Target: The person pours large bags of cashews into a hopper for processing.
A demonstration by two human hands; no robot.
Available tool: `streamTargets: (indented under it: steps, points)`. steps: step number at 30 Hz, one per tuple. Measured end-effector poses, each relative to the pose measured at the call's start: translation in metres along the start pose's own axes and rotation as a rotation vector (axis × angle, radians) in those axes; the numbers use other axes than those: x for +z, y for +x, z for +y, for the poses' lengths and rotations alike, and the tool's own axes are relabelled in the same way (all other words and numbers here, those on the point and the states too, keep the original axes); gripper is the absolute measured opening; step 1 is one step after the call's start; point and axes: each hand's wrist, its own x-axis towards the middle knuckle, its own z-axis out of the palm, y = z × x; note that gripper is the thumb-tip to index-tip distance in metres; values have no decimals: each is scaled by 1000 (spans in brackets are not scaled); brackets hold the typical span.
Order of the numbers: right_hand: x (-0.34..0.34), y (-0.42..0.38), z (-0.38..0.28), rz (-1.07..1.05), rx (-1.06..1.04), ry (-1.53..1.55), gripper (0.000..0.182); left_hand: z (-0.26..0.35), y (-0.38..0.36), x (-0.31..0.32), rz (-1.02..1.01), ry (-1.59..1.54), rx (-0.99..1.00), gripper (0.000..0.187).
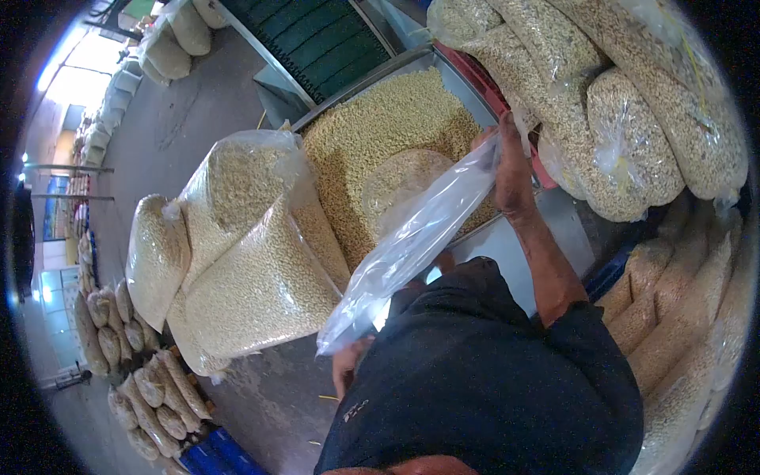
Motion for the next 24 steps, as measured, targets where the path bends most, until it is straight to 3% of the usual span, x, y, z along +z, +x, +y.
streamTargets:
  steps: [1, 3, 4, 5, 7, 8, 11, 14, 16, 18, 20, 21, 22, 23, 24]
  points:
    - [8, -4, -5, 45, -34, 4, 53, 6, 2, 10, -3, 13, 7, 88]
    - [-1, -10, 3, -28, -46, -79, 52, 16, 15, 25, 156, 82, 148, 66]
    - [-4, -16, 5, -105, -46, -169, 52, 23, 25, 27, 190, 100, 227, 60]
    - [-2, -29, 9, -167, -212, -444, 52, 30, 35, 25, 182, 105, 230, 60]
    - [16, -57, 19, -272, 128, -457, 50, 66, 48, 27, -103, -1, -71, 70]
    - [21, -65, 37, -414, 173, -483, 48, 76, 56, 33, -216, -76, -115, 70]
    - [47, -101, 77, -936, 212, -351, 44, 91, 68, 61, -347, -221, -77, 69]
    - [72, -140, 101, -1183, 248, -246, 42, 103, 72, 86, -364, -267, -5, 67]
    - [79, -131, 91, -1351, 347, -634, 41, 111, 70, 96, -343, -288, 30, 67]
    - [68, -120, 124, -1194, -554, -343, 45, 119, 73, 107, -327, -309, 66, 66]
    - [59, -95, 87, -1218, -93, -396, 51, 130, 76, 119, -320, -326, 103, 65]
    - [53, -84, 43, -1218, -96, -457, 52, 134, 77, 125, -315, -330, 121, 65]
    - [41, -67, 35, -1287, -198, -688, 60, 139, 77, 128, -294, -348, 129, 64]
    - [24, -54, 25, -1265, -215, -714, 60, 144, 78, 134, -283, -354, 148, 64]
    - [0, -44, 9, -1143, -409, -857, 59, 149, 78, 135, -269, -368, 159, 63]
